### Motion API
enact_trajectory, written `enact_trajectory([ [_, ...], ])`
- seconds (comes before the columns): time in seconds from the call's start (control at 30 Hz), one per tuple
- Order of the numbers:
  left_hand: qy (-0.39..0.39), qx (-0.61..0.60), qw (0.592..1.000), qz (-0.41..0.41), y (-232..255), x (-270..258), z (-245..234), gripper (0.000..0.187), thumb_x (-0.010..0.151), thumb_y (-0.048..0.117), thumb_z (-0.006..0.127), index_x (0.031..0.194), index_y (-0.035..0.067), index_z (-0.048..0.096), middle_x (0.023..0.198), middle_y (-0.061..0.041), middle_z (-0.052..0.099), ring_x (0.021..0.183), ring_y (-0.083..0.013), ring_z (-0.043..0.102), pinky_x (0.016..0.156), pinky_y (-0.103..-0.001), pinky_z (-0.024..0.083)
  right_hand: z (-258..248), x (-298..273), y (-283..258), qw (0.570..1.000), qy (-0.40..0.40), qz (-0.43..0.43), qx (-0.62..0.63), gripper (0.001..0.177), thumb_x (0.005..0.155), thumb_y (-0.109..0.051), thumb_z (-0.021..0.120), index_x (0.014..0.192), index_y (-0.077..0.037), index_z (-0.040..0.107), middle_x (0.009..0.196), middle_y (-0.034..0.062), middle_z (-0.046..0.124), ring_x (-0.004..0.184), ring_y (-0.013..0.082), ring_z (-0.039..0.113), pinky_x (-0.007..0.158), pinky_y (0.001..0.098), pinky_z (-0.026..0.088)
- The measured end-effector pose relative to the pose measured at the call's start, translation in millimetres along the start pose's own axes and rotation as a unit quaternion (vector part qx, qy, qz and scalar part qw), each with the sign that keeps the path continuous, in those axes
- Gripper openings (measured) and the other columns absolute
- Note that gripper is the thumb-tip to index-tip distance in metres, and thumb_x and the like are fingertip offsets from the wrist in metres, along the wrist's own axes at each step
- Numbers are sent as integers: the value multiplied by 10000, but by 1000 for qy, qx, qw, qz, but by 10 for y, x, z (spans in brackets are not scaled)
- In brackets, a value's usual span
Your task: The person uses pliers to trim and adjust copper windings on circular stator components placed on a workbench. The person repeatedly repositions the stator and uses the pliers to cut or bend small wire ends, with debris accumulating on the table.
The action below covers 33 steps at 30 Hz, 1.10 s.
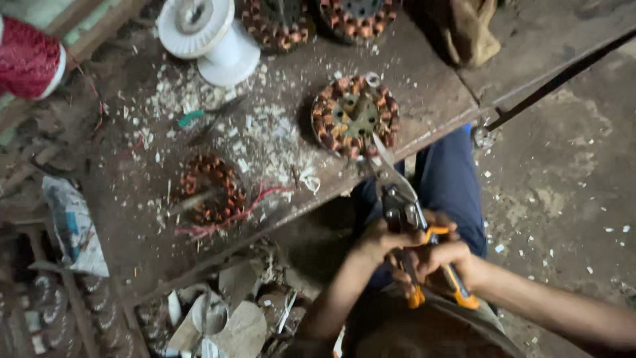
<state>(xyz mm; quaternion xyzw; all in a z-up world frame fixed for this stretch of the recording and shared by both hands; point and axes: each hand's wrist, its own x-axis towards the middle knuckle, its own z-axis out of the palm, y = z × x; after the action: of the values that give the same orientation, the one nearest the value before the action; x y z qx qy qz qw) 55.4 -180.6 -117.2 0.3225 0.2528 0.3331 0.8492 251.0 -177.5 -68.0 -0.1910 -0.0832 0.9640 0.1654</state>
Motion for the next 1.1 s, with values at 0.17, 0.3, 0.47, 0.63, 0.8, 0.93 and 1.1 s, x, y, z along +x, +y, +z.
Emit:
enact_trajectory([
  [0.17,95,-18,995,29,251,-77,412,276,955,140,762,1158,-41,713,1119,-114,737,1019,-198,702,927,-353,566,-66,40,248,999,16,29,-1,464,739,-168,665,1131,71,603,926,172,631,856,285,614,777,404,487],
  [0.3,76,-52,995,39,310,-74,363,271,947,112,757,1154,-59,718,1087,-154,747,965,-227,723,893,-371,586,70,24,262,998,51,15,-14,436,793,-209,693,1124,67,627,898,182,643,832,299,639,757,412,515],
  [0.47,50,-116,992,-18,361,-85,273,338,916,134,733,1208,-22,666,1156,-129,714,1016,-202,733,913,-374,588,325,-220,235,977,193,64,-66,501,836,-277,659,1220,44,663,1139,199,740,1080,276,732,941,414,552],
  [0.63,-60,-268,961,-35,183,-353,410,344,960,224,666,1221,5,627,1099,-139,686,926,-230,678,821,-373,548,313,-334,326,995,55,-78,-33,623,814,-41,700,1407,-59,510,1245,222,698,1167,348,686,1020,454,514],
  [0.8,-48,-326,944,18,-8,-319,503,351,986,288,603,1216,24,596,1054,-152,662,963,-267,662,855,-390,544,361,-182,422,995,100,-12,2,437,800,-64,678,1217,12,575,1043,181,702,992,294,707,875,393,552],
  [0.93,3,-269,963,27,-37,-227,546,364,1006,339,553,1212,39,570,1017,-162,643,993,-297,649,883,-404,540,497,-147,434,969,241,-19,-46,261,863,-155,680,1074,-19,609,813,152,675,705,261,681,632,380,541],
  [1.1,66,-182,978,74,23,-294,567,345,1076,330,558,1170,-3,567,931,-151,637,956,-282,638,888,-412,517,481,-62,450,966,245,-23,-86,208,868,-197,689,1000,-73,586,686,114,607,579,227,626,541,352,487],
])
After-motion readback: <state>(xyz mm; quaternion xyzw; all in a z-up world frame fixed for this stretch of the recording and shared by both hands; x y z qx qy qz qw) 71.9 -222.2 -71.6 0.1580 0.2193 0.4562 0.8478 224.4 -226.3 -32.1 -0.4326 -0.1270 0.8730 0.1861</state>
